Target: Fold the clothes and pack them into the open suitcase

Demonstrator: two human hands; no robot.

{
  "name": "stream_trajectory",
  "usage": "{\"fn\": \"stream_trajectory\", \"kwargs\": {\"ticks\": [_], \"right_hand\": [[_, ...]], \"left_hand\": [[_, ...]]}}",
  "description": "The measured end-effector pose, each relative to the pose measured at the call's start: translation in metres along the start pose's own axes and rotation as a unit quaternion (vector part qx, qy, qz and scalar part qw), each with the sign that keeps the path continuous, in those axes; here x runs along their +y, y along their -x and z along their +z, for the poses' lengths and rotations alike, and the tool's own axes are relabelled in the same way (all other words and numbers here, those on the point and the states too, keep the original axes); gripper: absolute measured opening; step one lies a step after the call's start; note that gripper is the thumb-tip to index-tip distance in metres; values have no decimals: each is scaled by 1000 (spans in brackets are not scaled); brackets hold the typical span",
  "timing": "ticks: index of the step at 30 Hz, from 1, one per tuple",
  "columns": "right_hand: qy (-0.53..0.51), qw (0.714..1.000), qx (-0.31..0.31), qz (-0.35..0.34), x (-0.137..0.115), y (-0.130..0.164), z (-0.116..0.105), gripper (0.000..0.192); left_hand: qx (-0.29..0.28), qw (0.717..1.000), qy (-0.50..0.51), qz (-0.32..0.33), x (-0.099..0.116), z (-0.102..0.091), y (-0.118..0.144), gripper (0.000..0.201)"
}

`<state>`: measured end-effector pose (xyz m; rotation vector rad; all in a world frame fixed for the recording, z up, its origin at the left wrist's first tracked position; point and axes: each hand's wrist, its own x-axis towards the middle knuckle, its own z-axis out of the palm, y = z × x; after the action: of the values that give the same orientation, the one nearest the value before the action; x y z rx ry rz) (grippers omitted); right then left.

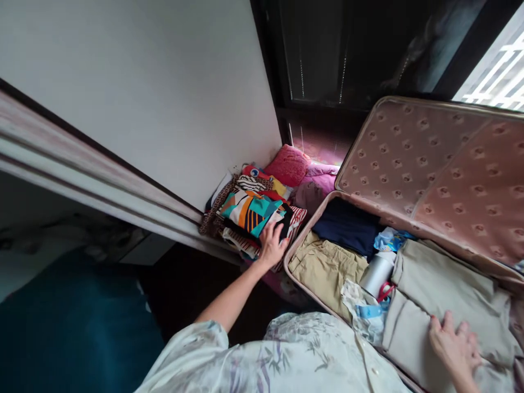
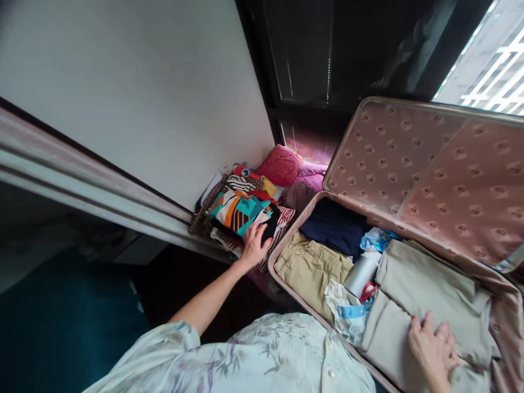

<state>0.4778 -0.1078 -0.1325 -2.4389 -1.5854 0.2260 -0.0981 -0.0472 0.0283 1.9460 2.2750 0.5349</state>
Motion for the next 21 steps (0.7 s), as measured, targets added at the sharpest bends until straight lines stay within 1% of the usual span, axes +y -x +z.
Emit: {"fn": "stream_trajectory", "kwargs": {"ticks": [2,4,5,7,9,11,13,15,18,21], "right_hand": [[-30,998,11,51,-14,19,-3,82],[-40,998,0,53,-33,35,-6,86],[-38,998,-10,51,-43,42,-7,88],[-36,998,-33,50,-64,53,-10,91],[-39,996,-54,50,-85,62,-12,92],[-40,996,-64,50,-104,72,-14,91],[-34,997,-59,48,-122,81,-14,89],[-31,998,-48,34,-138,91,-12,84],[-39,999,-16,-15,-161,102,-3,73],[-56,993,24,-98,-185,108,12,68]], "left_hand": [[1,998,-43,-45,-44,-17,-16,56],[-18,995,-80,-55,-77,-25,-28,59],[-36,993,-96,-49,-90,-26,-32,62],[-78,989,-123,-21,-106,-24,-36,68],[-107,984,-142,9,-114,-20,-37,72],[-115,981,-153,23,-116,-17,-37,74],[-120,980,-154,26,-116,-18,-38,73],[-136,979,-148,34,-115,-23,-41,73],[-172,974,-135,51,-116,-36,-50,70],[-187,974,-98,77,-124,-52,-61,61]]}}
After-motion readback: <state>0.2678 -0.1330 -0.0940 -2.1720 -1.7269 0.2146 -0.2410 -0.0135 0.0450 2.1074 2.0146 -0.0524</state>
